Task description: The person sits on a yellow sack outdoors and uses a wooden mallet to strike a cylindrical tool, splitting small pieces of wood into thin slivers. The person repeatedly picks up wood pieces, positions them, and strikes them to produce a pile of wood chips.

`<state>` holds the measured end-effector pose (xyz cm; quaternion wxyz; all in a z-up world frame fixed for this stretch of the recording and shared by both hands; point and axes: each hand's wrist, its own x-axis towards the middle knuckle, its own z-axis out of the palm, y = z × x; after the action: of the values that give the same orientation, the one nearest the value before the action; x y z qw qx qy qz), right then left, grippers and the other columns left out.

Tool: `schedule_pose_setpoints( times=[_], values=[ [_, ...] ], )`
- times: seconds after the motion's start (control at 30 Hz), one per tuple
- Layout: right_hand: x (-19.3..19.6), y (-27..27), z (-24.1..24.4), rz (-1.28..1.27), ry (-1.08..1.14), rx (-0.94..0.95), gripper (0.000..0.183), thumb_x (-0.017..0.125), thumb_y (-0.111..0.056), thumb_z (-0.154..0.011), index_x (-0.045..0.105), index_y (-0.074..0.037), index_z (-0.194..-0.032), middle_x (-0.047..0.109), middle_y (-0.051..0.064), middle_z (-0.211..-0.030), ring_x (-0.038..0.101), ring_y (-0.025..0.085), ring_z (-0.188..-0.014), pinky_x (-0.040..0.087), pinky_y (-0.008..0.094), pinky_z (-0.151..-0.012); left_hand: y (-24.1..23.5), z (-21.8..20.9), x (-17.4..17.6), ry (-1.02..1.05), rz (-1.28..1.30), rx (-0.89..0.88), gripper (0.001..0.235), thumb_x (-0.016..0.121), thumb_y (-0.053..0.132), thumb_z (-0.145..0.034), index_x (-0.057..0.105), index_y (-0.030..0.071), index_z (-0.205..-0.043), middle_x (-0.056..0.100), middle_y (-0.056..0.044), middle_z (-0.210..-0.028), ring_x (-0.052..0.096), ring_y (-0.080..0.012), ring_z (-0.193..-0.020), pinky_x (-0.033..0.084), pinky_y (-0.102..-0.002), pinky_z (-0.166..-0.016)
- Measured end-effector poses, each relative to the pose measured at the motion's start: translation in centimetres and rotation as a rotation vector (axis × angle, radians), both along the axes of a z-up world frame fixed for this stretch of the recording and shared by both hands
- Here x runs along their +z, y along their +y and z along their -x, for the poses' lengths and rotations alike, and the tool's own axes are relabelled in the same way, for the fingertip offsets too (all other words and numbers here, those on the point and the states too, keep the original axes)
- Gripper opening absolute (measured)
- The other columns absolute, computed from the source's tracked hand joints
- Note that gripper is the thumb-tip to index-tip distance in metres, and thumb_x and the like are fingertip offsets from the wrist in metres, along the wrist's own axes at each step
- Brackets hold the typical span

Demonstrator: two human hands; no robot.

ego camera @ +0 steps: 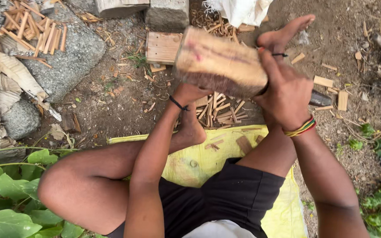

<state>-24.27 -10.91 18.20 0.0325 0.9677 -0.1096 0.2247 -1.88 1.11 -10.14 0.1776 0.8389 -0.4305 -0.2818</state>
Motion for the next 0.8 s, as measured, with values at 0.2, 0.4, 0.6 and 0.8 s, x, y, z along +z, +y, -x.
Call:
schedule_pose_setpoints(
  times=[0.2, 0.4, 0.6, 0.8],
  values=[
    [0.7, -0.2, -0.3, -0.052, -0.264, 0.013, 0.088, 0.098, -0.022, -0.078, 0.050, -0.005, -0.150, 0.068, 0.015, -0.107, 0.069, 0.031, -0.091, 0.056, 0.042, -0.078, -0.6, 0.1, 3.1, 0.316, 0.849, 0.075, 0.048, 0.085, 0.040, -0.082, 0.072, 0.004, -0.111, 0.078, -0.011, -0.104, 0.079, -0.0227, -0.101, 0.062, -0.041, -0.089],
    [-1.0, 0.5, -1.6, 0.043, -0.019, 0.082, 0.089, 0.093, -0.019, -0.068, 0.055, -0.007, -0.147, 0.068, 0.012, -0.096, 0.068, 0.030, -0.079, 0.052, 0.044, -0.064, -0.3, -0.1, -1.7, -0.002, 0.719, 0.057, 0.059, 0.082, 0.045, -0.084, 0.070, 0.006, -0.126, 0.073, -0.015, -0.126, 0.066, -0.0265, -0.118, 0.053, -0.042, -0.098],
    [-1.2, 0.2, 1.0, -0.098, -0.114, -0.009, 0.094, 0.095, -0.024, -0.072, 0.051, -0.008, -0.154, 0.067, 0.015, -0.105, 0.067, 0.035, -0.090, 0.052, 0.046, -0.073, -0.8, 0.1, -6.9, 0.173, -0.147, 0.047, 0.074, 0.066, 0.066, -0.100, 0.079, -0.006, -0.110, 0.081, -0.023, -0.105, 0.080, -0.0288, -0.102, 0.060, -0.039, -0.099],
    [-3.6, 0.9, -0.9, -0.123, -0.119, 0.045, 0.098, 0.096, -0.031, -0.066, 0.050, -0.011, -0.150, 0.070, 0.016, -0.111, 0.070, 0.035, -0.091, 0.054, 0.044, -0.073, -0.9, -2.6, -11.3, 0.016, 0.612, 0.062, 0.050, 0.078, 0.033, -0.095, 0.065, 0.003, -0.132, 0.069, -0.018, -0.131, 0.066, -0.0306, -0.119, 0.053, -0.042, -0.098]
  ],
)
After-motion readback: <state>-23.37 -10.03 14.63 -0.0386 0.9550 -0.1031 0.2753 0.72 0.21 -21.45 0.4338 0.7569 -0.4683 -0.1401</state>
